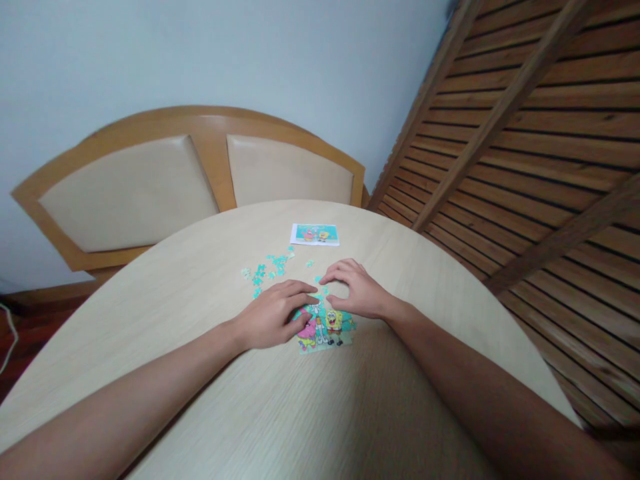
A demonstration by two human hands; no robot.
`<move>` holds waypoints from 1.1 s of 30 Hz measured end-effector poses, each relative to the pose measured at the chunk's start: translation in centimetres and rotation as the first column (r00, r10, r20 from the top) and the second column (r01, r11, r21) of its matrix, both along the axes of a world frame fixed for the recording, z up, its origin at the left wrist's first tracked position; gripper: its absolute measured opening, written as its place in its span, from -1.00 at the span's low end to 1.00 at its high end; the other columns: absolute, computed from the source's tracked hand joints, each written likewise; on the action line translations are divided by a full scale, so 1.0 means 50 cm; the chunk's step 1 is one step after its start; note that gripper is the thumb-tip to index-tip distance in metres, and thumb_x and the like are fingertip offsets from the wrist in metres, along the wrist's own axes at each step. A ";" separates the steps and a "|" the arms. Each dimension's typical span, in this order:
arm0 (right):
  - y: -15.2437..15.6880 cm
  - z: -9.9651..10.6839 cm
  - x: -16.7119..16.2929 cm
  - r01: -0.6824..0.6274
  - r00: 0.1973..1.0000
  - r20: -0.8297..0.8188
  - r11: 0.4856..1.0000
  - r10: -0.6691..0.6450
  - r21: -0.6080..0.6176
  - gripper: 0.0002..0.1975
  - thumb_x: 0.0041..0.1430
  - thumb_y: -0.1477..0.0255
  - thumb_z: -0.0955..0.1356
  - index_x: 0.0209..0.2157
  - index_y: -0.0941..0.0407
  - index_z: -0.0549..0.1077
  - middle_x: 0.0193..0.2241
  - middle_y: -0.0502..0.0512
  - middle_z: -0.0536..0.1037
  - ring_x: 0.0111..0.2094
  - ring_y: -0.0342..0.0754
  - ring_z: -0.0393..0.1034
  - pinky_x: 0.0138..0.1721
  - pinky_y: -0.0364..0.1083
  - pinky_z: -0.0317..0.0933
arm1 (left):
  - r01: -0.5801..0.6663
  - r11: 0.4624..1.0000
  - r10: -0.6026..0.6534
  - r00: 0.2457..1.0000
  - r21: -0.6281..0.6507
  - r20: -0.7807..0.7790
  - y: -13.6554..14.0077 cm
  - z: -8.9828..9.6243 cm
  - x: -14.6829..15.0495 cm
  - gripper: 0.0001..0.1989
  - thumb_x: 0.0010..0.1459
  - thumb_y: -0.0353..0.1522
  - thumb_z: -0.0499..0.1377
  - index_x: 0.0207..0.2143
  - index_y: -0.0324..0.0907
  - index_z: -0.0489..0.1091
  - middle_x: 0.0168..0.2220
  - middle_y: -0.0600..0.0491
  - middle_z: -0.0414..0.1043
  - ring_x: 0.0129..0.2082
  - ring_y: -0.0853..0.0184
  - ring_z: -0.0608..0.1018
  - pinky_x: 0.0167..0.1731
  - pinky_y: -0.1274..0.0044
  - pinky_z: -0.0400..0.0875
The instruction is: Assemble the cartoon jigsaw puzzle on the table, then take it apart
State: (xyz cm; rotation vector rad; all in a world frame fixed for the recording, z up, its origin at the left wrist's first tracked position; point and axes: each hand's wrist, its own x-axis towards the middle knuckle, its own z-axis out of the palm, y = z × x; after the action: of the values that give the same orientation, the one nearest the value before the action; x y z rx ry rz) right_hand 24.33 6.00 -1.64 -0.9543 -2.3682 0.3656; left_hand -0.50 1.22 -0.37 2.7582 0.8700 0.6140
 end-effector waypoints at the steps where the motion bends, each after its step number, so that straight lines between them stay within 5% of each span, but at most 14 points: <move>1: 0.000 -0.001 0.000 0.012 1.000 0.001 1.000 -0.012 0.002 -0.70 -0.01 0.44 0.48 -0.16 0.03 0.55 -0.13 0.09 0.53 0.01 0.11 0.32 0.11 0.14 0.16 | -0.006 1.000 0.006 1.000 0.000 0.003 0.000 0.000 0.000 -0.70 0.29 -0.37 0.12 0.05 -0.15 0.43 0.09 -0.10 0.44 0.10 0.15 0.47 0.11 0.24 0.41; 15: 0.012 0.001 0.008 -0.030 0.999 -0.031 0.992 0.026 -0.124 -0.82 0.05 0.38 0.52 -0.27 0.03 0.54 -0.08 0.05 0.56 0.07 0.09 0.31 0.15 0.16 0.08 | -0.018 1.000 0.018 1.000 0.013 0.014 0.000 -0.001 0.001 -0.72 0.28 -0.38 0.13 0.02 -0.14 0.45 0.05 -0.08 0.48 0.07 0.17 0.49 0.09 0.26 0.41; 33: 0.006 -0.001 0.006 -0.102 0.993 -0.067 0.990 0.096 -0.096 -0.80 0.05 0.32 0.55 -0.26 0.02 0.58 -0.19 0.04 0.62 0.10 0.10 0.29 0.16 0.15 0.11 | 0.004 1.000 -0.003 1.000 -0.017 0.010 -0.001 0.003 0.000 -0.72 0.32 -0.36 0.10 0.05 -0.14 0.44 0.06 -0.08 0.46 0.07 0.16 0.47 0.10 0.24 0.40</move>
State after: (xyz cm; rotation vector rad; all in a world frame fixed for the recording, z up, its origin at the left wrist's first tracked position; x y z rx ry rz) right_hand 24.63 6.30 -1.70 -0.8586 -2.3644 0.5480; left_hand -0.51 1.19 -0.21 2.7386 0.8642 0.6160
